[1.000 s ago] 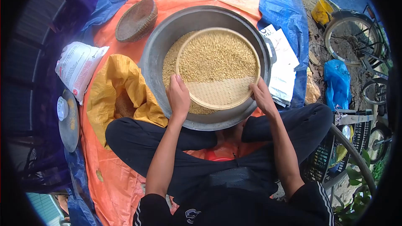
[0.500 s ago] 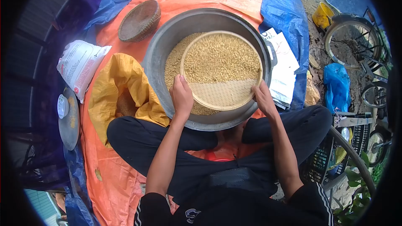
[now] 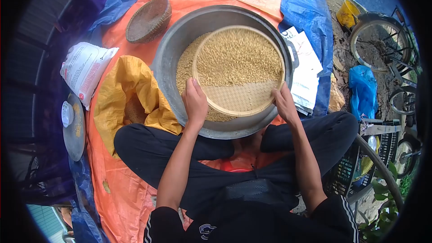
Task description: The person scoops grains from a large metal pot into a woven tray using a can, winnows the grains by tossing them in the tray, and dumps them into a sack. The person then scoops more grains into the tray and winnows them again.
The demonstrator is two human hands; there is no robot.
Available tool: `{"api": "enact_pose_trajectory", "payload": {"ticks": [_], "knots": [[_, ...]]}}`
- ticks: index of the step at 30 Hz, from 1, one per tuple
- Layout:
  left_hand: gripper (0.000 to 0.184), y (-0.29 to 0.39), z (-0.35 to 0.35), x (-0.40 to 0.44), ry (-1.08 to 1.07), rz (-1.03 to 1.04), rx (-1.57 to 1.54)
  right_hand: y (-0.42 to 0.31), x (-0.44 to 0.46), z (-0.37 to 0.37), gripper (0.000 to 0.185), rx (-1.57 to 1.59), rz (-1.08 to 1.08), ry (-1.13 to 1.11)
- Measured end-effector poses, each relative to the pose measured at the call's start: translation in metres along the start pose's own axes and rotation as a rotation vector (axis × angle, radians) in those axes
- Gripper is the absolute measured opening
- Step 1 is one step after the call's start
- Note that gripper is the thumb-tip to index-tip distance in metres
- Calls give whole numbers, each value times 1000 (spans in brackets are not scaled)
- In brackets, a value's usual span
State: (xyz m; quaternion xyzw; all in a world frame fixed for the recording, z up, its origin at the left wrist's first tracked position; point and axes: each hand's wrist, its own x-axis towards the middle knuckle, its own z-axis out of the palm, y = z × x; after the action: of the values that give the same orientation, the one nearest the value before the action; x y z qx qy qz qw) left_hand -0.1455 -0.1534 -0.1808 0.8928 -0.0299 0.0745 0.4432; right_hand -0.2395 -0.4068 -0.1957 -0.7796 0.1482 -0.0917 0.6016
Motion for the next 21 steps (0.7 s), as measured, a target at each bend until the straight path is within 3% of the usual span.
{"api": "enact_pose_trajectory", "payload": {"ticks": [2,4,9,11,14,15,17,18,19,21], "knots": [[27,10,0,0,120,47,6,9,2,-4,33,-89,-77,-18],[27,3,2,1,66,0,57,8,4,-3,36,-127,244,-142],[27,-18,11,-2,-3,-37,131,10,1,-6,34,-137,178,-148],[27,-26,12,-1,-28,-36,177,-3,3,-6,33,-124,302,-248],[26,-12,4,-1,-13,-25,112,-12,1,-5,32,-176,307,-149],[26,-7,5,-3,-7,-20,110,-1,-1,-3,32,-175,28,-48],[25,3,6,-3,210,100,-6,16,3,1,32,-182,-56,-32],[25,1,6,-3,214,112,-10,18,2,1,33,-190,-128,-15],[24,-2,6,-3,133,62,31,18,1,-2,35,-177,78,-86],[24,-4,4,0,60,13,74,17,0,-1,35,-142,130,-107]]}}
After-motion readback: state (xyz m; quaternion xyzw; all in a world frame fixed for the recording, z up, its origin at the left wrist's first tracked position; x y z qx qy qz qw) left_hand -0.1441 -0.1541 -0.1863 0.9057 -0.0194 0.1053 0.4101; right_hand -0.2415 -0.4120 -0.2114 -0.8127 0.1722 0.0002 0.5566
